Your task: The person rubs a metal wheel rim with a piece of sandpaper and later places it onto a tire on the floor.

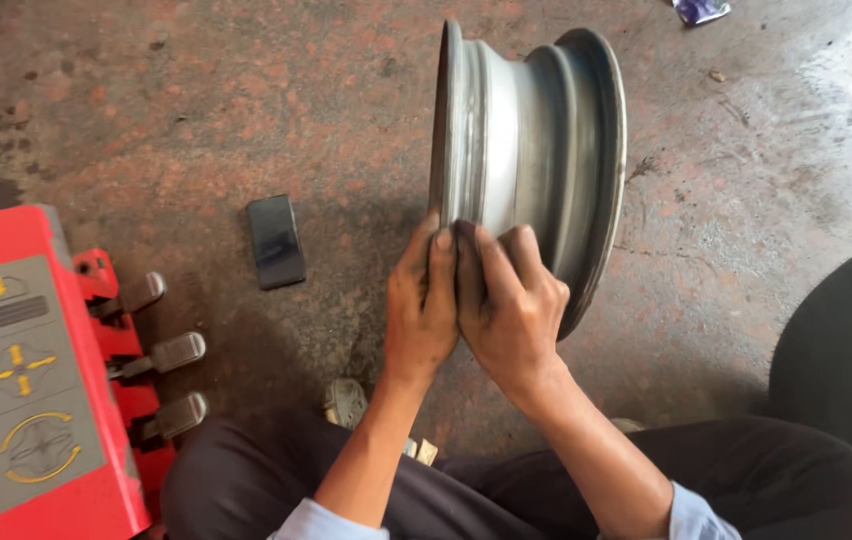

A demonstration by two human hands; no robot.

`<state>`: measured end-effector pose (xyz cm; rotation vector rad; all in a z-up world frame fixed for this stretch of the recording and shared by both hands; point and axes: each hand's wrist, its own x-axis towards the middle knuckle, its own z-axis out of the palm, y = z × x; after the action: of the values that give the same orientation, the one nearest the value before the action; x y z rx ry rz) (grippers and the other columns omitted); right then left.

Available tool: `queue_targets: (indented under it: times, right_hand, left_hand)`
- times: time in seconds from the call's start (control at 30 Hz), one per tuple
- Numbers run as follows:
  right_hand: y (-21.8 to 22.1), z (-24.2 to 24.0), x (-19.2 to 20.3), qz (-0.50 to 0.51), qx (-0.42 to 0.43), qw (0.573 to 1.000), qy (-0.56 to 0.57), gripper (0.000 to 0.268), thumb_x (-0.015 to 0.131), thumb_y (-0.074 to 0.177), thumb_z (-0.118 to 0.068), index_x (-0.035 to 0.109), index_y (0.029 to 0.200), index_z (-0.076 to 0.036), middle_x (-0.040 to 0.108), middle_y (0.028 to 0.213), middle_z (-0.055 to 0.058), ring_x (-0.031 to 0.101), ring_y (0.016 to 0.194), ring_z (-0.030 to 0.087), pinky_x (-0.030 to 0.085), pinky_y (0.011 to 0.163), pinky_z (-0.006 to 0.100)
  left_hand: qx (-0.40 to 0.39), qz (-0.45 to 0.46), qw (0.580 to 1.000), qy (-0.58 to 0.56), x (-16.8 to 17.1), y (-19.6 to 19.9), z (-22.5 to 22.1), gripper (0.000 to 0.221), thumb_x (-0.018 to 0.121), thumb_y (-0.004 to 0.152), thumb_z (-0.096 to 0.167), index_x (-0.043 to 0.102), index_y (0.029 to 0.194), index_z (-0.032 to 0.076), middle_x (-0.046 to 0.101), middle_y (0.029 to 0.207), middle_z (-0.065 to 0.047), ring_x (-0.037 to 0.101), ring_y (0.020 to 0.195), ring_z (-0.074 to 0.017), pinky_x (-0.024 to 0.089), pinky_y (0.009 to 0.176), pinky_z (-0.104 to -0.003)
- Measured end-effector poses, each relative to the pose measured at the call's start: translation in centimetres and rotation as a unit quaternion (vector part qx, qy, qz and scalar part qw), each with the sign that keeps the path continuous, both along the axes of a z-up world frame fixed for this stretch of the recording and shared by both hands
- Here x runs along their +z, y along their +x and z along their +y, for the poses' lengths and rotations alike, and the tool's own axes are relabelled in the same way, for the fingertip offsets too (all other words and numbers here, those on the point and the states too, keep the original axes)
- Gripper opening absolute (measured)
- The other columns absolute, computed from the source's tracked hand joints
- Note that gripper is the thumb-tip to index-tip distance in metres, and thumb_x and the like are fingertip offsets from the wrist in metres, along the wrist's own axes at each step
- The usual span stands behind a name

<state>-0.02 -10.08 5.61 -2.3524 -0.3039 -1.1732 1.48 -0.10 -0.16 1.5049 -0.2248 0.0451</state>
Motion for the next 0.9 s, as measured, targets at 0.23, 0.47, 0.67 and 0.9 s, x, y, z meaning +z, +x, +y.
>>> queue_targets:
  times: [0.23, 0.47, 0.67, 0.9]
  right_hand:
    - [8.5, -3.4, 1.8, 0.107, -0.020, 0.993, -0.043, 0.008, 0.069, 0.107, -0.006, 0.072, 0.102, 0.000, 0.067, 0.102, 0.018, 0.064, 0.065, 0.023, 0.052, 0.060, 0.039]
    - [2.8, -2.1, 0.2, 0.092, 0.043, 0.995, -0.016, 0.008, 0.068, 0.102, -0.004, 0.070, 0.103, 0.004, 0.066, 0.107, 0.021, 0.072, 0.079, 0.033, 0.058, 0.064, 0.039]
    - [8.0, -2.9, 2.4, 0.053, 0.048, 0.997, -0.029, 0.013, 0.064, 0.105, -0.004, 0.071, 0.106, 0.007, 0.071, 0.102, 0.022, 0.072, 0.076, 0.028, 0.057, 0.070, 0.038]
    - [3.5, -1.8, 0.7, 0.050, -0.007, 0.995, -0.080, 0.009, 0.064, 0.097, -0.003, 0.069, 0.099, 0.004, 0.066, 0.120, 0.029, 0.073, 0.086, 0.035, 0.059, 0.069, 0.038]
  left_hand:
    - [0.022, -0.043, 0.997, 0.063, 0.2, -1.5, 0.3, 0.054, 0.041, 0.114, 0.039, 0.050, 0.148, -0.003, 0.062, 0.144, -0.026, 0.061, 0.135, -0.0350, 0.048, 0.110, -0.041]
    - [-0.036, 0.019, 0.999, 0.011, 2.0, 2.7, 0.2, 0.057, 0.034, 0.111, 0.034, 0.042, 0.157, 0.002, 0.063, 0.135, -0.026, 0.061, 0.124, -0.0374, 0.050, 0.106, -0.042]
    - [0.021, -0.106, 0.991, 0.082, 1.2, 1.1, 0.4, 0.051, 0.036, 0.115, 0.028, 0.045, 0.151, -0.007, 0.057, 0.147, -0.030, 0.057, 0.138, -0.0396, 0.045, 0.115, -0.045]
    - [-0.006, -0.076, 0.995, 0.064, -1.5, -2.2, 1.0, 0.051, 0.036, 0.113, 0.027, 0.045, 0.149, -0.007, 0.058, 0.144, -0.028, 0.061, 0.132, -0.0387, 0.047, 0.111, -0.043]
